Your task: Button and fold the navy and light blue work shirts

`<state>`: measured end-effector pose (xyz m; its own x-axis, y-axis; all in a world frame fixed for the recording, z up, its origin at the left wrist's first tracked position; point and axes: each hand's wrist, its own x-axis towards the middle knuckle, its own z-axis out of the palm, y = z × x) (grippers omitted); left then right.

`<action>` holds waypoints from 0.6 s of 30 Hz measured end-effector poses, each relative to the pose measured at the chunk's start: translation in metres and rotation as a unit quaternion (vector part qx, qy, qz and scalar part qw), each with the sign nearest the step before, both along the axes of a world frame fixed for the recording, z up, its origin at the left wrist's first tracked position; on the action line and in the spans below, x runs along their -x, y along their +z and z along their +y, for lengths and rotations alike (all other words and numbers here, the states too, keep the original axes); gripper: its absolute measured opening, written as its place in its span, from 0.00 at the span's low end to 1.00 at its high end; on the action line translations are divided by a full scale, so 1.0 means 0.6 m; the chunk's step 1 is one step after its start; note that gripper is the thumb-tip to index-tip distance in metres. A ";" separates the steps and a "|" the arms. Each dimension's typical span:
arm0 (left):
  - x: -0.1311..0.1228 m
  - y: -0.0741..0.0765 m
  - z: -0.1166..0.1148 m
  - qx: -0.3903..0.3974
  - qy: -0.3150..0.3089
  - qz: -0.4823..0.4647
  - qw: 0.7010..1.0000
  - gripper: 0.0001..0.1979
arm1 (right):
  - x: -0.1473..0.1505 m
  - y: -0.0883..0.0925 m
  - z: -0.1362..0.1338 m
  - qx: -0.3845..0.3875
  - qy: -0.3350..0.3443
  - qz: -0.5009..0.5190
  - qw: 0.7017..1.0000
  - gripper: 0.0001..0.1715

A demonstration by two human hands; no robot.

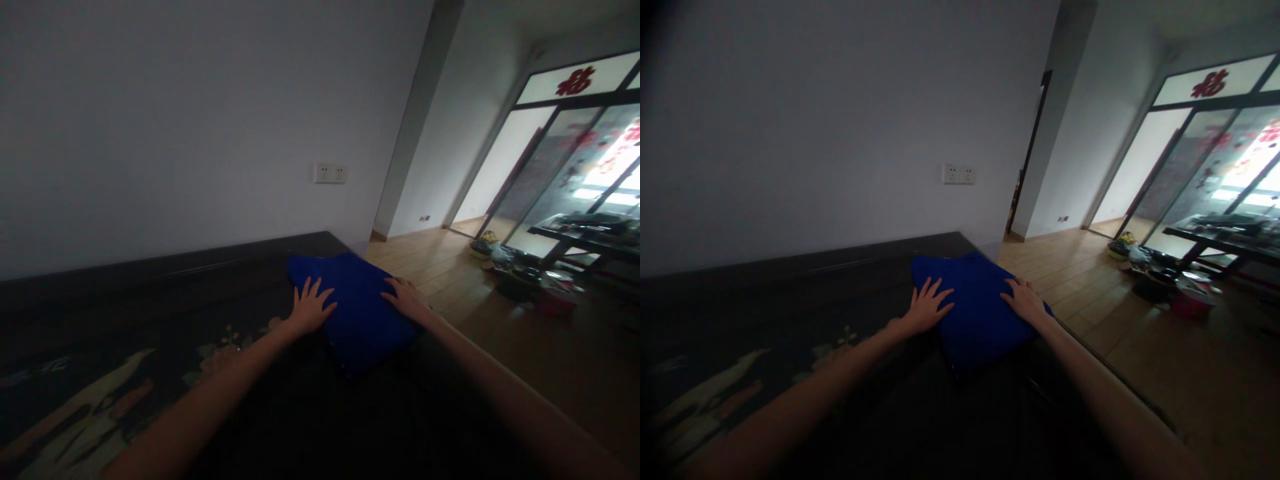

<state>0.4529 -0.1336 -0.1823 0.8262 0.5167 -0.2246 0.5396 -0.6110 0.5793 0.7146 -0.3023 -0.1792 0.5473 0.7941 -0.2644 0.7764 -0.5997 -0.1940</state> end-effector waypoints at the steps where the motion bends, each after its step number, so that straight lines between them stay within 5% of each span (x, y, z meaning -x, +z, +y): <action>1: 0.004 0.003 -0.013 0.015 -0.010 0.021 1.000 0.26 | 0.009 -0.003 0.001 0.018 0.003 0.008 1.000 0.34; 11: 0.021 -0.009 -0.026 -0.005 -0.035 0.056 0.998 0.28 | 0.020 -0.054 -0.022 0.118 -0.021 0.063 0.991 0.37; 18: 0.032 -0.005 -0.051 -0.042 0.066 0.054 0.995 0.32 | 0.031 -0.055 -0.027 0.106 -0.021 0.045 0.993 0.38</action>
<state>0.4339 -0.1641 -0.1855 0.7229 0.6403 -0.2596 0.6751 -0.5746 0.4628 0.6957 -0.3185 -0.2125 0.5459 0.6915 -0.4731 0.7346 -0.6666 -0.1267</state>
